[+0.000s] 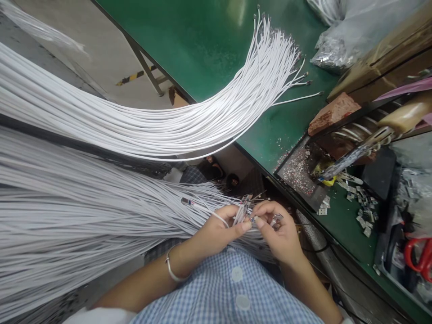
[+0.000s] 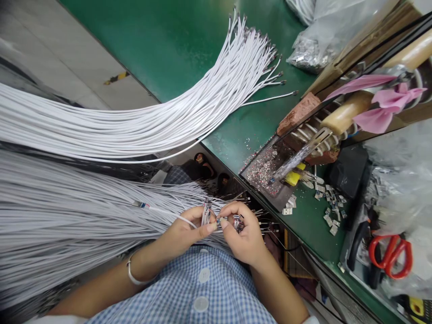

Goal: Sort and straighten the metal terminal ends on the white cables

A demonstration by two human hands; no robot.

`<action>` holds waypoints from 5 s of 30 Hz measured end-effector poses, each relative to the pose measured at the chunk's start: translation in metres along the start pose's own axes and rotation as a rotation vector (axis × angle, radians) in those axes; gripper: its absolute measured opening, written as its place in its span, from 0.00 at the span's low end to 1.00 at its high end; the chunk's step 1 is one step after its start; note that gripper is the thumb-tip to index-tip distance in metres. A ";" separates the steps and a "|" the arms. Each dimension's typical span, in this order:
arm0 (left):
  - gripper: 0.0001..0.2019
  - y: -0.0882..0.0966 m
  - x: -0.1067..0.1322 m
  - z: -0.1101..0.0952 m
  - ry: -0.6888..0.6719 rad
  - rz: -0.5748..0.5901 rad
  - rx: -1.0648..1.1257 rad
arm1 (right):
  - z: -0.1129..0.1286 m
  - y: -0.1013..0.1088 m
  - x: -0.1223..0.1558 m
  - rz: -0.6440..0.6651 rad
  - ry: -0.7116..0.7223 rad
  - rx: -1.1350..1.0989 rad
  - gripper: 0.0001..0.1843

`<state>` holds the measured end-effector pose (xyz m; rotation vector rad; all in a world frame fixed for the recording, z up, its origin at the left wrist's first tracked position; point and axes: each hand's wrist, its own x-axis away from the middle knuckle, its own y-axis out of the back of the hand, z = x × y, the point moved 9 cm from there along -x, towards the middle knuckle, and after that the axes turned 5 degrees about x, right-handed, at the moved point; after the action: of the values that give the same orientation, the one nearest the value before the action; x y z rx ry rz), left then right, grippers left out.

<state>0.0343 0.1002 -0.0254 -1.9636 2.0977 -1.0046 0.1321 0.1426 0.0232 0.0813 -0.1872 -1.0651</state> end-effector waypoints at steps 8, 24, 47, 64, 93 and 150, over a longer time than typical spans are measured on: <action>0.11 -0.003 0.000 0.010 0.038 0.042 -0.018 | 0.005 -0.004 -0.002 0.004 0.026 0.048 0.08; 0.10 -0.006 0.000 -0.007 0.002 0.060 -0.086 | 0.011 0.002 -0.004 -0.019 0.077 0.131 0.05; 0.16 -0.012 0.002 -0.009 0.033 0.125 -0.229 | 0.019 -0.002 -0.006 0.013 0.095 0.248 0.06; 0.22 -0.027 0.009 -0.011 0.008 0.300 -0.218 | 0.012 0.001 -0.004 -0.063 0.070 0.102 0.10; 0.15 -0.019 0.010 -0.006 0.027 0.207 -0.147 | 0.002 0.019 -0.001 -0.178 0.007 0.027 0.07; 0.13 -0.058 -0.047 -0.074 -0.024 0.137 -0.092 | 0.100 0.074 0.003 -0.615 0.449 0.623 0.07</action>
<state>0.0549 0.1756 0.0455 -1.8314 2.2670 -0.8708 0.1780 0.1778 0.1335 0.9821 -0.0788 -1.5330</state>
